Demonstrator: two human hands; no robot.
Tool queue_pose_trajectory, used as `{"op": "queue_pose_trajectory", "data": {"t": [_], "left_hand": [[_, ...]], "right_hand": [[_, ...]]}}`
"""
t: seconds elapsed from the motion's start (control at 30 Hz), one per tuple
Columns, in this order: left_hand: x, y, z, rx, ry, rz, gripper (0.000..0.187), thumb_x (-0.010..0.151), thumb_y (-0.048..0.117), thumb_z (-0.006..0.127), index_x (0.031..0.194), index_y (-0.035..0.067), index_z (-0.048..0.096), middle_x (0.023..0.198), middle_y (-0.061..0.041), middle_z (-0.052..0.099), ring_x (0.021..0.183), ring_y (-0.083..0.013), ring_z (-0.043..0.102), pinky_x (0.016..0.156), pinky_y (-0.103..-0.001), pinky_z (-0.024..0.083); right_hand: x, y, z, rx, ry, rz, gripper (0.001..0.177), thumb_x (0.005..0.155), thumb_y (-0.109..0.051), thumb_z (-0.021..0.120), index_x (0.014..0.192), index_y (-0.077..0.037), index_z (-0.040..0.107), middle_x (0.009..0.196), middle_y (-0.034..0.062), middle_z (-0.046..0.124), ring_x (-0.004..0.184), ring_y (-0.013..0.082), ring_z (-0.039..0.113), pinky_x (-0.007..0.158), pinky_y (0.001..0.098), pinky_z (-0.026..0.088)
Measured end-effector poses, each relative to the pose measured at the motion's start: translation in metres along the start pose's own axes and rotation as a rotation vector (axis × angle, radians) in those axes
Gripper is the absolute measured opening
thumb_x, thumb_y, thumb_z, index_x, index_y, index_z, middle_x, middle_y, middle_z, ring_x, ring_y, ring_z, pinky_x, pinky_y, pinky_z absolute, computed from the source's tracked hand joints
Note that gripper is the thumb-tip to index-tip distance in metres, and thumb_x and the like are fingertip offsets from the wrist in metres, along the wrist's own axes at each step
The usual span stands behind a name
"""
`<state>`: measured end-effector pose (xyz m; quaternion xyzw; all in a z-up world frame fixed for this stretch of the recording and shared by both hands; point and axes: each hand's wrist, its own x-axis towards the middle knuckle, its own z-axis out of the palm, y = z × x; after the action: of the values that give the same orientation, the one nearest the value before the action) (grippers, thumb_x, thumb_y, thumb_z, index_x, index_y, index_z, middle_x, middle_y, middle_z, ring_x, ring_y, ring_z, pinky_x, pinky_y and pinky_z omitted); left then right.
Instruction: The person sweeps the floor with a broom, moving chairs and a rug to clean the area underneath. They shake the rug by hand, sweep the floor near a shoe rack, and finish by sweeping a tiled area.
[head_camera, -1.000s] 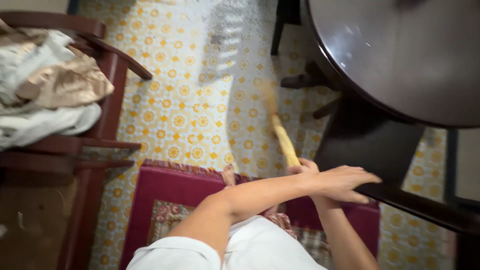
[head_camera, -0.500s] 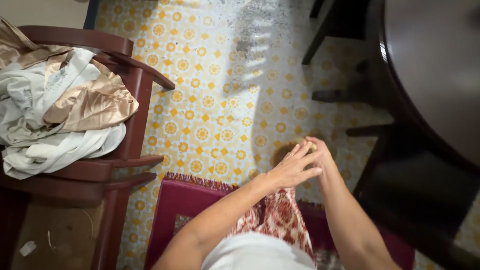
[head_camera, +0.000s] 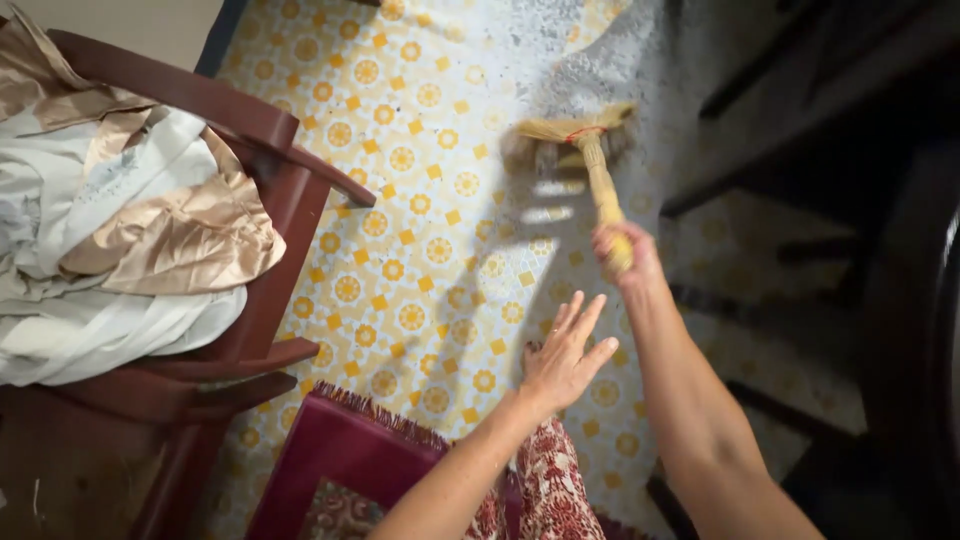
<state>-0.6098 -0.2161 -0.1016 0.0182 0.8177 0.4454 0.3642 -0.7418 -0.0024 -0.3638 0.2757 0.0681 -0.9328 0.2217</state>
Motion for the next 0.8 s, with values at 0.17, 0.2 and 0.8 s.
{"op": "queue_pose_trajectory", "data": {"t": [0.17, 0.2, 0.8], "left_hand": [[0.001, 0.001, -0.010, -0.021, 0.257, 0.087, 0.080, 0.097, 0.056, 0.044, 0.164, 0.017, 0.021, 0.171, -0.021, 0.013, 0.157, -0.0396, 0.018, 0.118, -0.062, 0.019], [-0.003, 0.001, -0.011, 0.010, 0.295, 0.059, 0.080, 0.099, 0.055, 0.044, 0.164, 0.014, 0.021, 0.171, -0.025, 0.010, 0.155, -0.0417, 0.018, 0.121, -0.060, 0.018], [0.139, -0.076, -0.079, -0.134, 0.585, 0.137, 0.069, 0.108, 0.044, 0.040, 0.158, -0.003, 0.032, 0.158, -0.041, 0.029, 0.153, -0.0533, 0.023, 0.127, -0.056, 0.012]], "right_hand": [[-0.120, 0.092, 0.102, -1.026, 0.262, -0.023, 0.030, 0.092, -0.010, 0.053, 0.119, -0.001, 0.061, 0.100, 0.0129, 0.070, 0.087, 0.0231, 0.066, 0.076, 0.0379, 0.058], [-0.152, 0.108, 0.123, -1.169, 0.238, 0.056, 0.039, 0.095, -0.015, 0.052, 0.130, -0.003, 0.064, 0.110, 0.0108, 0.075, 0.098, 0.0215, 0.068, 0.085, 0.0375, 0.059], [0.198, 0.090, 0.087, -1.886, 0.524, 0.335, 0.040, 0.069, -0.011, 0.080, 0.107, -0.013, 0.069, 0.090, 0.0122, 0.077, 0.080, 0.0215, 0.072, 0.075, 0.0429, 0.061]]}}
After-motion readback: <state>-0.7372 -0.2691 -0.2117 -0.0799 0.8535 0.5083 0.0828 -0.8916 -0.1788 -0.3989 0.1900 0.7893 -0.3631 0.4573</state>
